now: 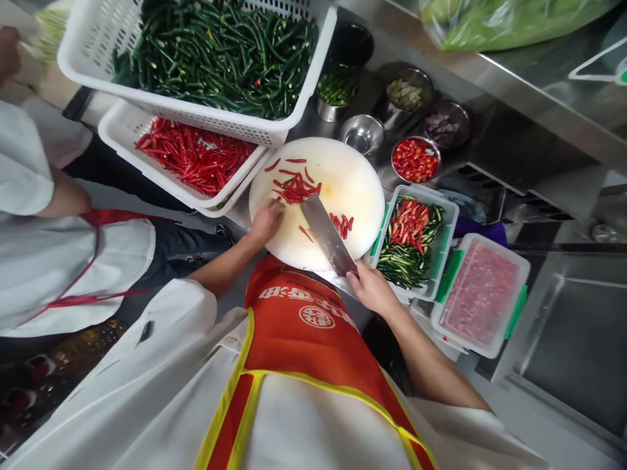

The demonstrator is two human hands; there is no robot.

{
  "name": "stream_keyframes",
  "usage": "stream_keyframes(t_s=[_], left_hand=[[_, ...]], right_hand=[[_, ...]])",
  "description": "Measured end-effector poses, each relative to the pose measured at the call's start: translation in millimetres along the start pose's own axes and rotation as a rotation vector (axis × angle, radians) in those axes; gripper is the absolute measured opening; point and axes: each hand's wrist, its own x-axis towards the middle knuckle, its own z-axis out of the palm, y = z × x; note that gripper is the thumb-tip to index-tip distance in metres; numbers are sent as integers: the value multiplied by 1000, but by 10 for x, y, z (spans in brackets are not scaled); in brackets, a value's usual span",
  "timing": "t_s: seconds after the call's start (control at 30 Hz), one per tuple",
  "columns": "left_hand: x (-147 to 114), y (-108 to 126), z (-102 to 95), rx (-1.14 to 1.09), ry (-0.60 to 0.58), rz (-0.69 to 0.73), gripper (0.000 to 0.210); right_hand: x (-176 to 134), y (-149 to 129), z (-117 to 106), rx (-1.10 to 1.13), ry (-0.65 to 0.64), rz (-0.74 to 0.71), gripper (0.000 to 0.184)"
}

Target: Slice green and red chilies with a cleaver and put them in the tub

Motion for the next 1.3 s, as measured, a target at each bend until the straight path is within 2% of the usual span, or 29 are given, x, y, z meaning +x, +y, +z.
stream_keyframes(t_s=[0.07, 0.1, 0.23, 0.3, 0.4, 0.57, 0.83, 1.07, 1.17, 1.3], left_hand=[[155, -92, -149, 62, 12, -139, 20], [206, -128, -214, 90, -17, -153, 21], [165, -150, -353, 165, -184, -24, 20], [31, -82, -314, 137, -231, 90, 21], [-172, 67, -131, 24, -257, 279, 23], [-293, 179, 181, -66, -194, 475, 24], [-267, 134, 240, -42, -163, 532, 28], [-261, 47, 299, -77, -168, 564, 27], [-270, 49, 273, -59, -188, 581, 27], [-167, 184, 219, -42, -212, 560, 27]], right_hand=[[-80, -21, 20, -12, -44, -29, 22], [-103, -27, 34, -22, -69, -43, 21], [-116, 31, 62, -17, -103, -11, 20], [-107, 83, 41, 7, -80, 31, 21], [-92, 93, -13, 6, -37, 69, 23], [-64, -83, -108, -34, -77, 35, 22], [-158, -38, -305, 92, -188, -65, 21], [287, -327, -28, 32, -122, -9, 22], [304, -206, 40, 111, -102, -26, 22], [89, 127, 26, 328, -92, 18, 21]])
